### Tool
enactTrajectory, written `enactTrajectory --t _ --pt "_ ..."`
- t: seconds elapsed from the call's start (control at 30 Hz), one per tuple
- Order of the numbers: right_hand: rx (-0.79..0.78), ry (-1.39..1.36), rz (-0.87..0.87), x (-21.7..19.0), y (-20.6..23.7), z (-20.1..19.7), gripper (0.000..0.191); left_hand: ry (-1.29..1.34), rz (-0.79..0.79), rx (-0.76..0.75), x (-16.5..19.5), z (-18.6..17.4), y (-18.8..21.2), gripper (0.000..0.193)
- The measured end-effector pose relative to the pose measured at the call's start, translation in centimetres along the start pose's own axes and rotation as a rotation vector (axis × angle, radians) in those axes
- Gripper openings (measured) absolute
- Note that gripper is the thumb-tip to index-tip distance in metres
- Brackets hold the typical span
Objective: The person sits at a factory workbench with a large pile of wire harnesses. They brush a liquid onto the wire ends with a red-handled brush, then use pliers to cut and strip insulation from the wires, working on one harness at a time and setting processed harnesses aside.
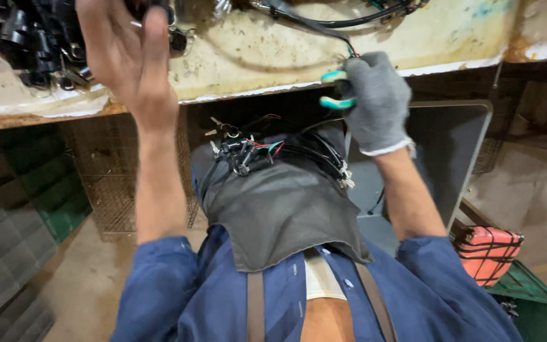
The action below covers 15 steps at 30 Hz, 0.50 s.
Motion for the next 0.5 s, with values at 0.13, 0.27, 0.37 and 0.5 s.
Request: enactTrajectory --t 0.13,0.27,0.37,0.5 --pt "-0.173 0.103 0.005 1.8 0.4 2.3 0.038 0.672 -0.685 -0.106 2.2 2.8 6.9 0.05" --pt "-0.094 -0.113 -0.071 2.4 -1.9 2.3 0.037 0.736 -1.115 -0.324 4.3 5.8 13.3 0.057" --pt "-0.136 -0.69 0.326 1.6 -2.9 0.8 0.011 0.574 -0.929 -0.473 5.7 5.6 13.2 0.043" --pt "-0.174 -0.806 0.065 -4.7 -3.0 -3.3 0.012 0.203 -0.569 -0.579 6.6 4.1 11.2 0.04"
Point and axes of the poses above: each hand's wrist, its own y-axis away from the middle knuckle, its own z-axis out of the palm, x = y × z, the point moved 6 cm from there along -y, towards the middle knuckle, and after that the axes turned 6 degrees about x, right-handed, at the moved point
